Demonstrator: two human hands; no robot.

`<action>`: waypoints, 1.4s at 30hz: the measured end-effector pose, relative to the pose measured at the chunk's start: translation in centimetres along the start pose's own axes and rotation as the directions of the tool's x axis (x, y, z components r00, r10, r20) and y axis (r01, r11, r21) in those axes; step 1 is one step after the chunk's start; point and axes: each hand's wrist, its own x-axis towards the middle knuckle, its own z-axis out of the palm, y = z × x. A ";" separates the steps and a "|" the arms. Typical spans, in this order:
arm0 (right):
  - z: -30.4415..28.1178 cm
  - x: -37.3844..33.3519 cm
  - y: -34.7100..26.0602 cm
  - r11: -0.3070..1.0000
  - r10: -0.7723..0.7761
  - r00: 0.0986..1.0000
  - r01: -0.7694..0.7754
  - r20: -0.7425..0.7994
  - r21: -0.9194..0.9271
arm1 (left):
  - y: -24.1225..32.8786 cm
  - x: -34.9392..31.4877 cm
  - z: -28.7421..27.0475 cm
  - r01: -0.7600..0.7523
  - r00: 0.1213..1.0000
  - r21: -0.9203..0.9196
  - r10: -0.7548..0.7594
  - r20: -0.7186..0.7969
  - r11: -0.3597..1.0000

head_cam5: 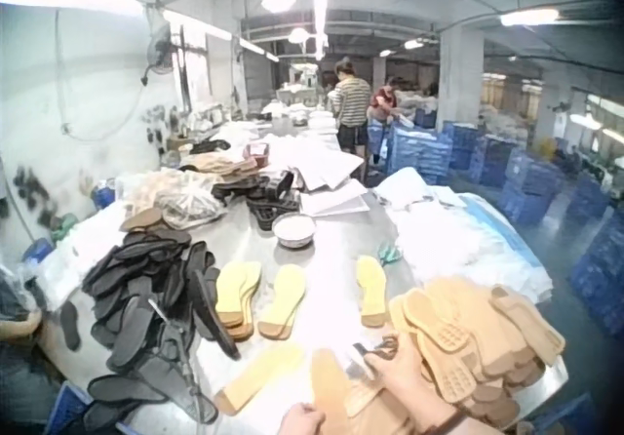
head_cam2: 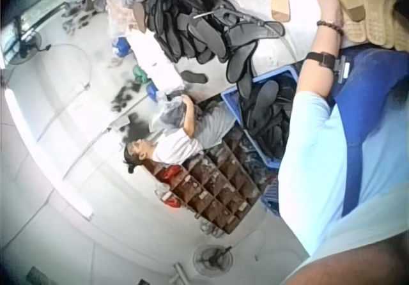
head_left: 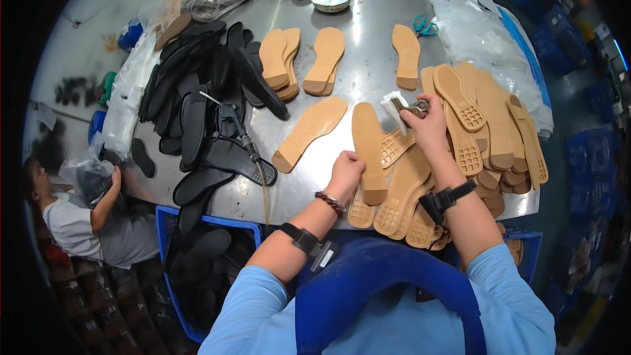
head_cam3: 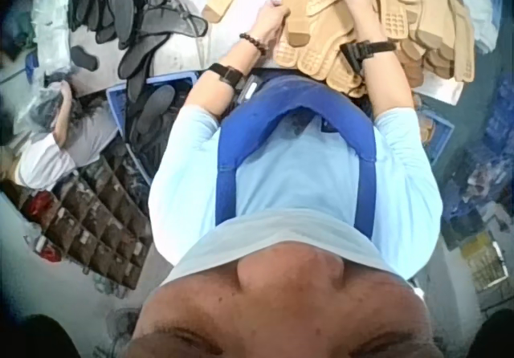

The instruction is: Applying adhesive to shoe soles and stacking them on a factory production line.

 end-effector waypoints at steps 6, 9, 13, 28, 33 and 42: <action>-7.2 -2.0 0.2 0.990 0.052 0.994 -0.038 -0.101 0.136 | 7.6 4.0 -10.6 -0.394 0.792 0.660 0.601 -0.109 0.639; -9.2 -2.7 1.6 0.996 0.077 0.983 -0.067 -0.166 0.067 | 9.2 4.1 -8.6 -0.450 0.504 0.892 0.835 0.222 0.035; -8.7 -3.9 1.9 0.992 0.087 0.975 -0.067 -0.203 0.104 | 6.6 2.8 2.9 -0.718 0.627 0.693 0.491 0.605 0.064; -14.3 -19.1 4.1 0.834 0.475 0.872 -0.403 -0.118 0.376 | 0.4 -4.9 -2.8 -0.495 0.850 0.807 0.370 0.374 0.321; -12.7 -21.2 6.7 0.802 0.571 0.799 -0.496 -0.187 0.332 | -2.5 -7.1 -3.6 -0.425 0.878 0.861 0.359 0.316 0.281; -11.3 -19.2 5.9 0.368 0.531 0.768 -0.589 0.357 0.719 | -1.4 -4.5 -2.4 -0.145 0.986 0.476 0.088 0.141 0.868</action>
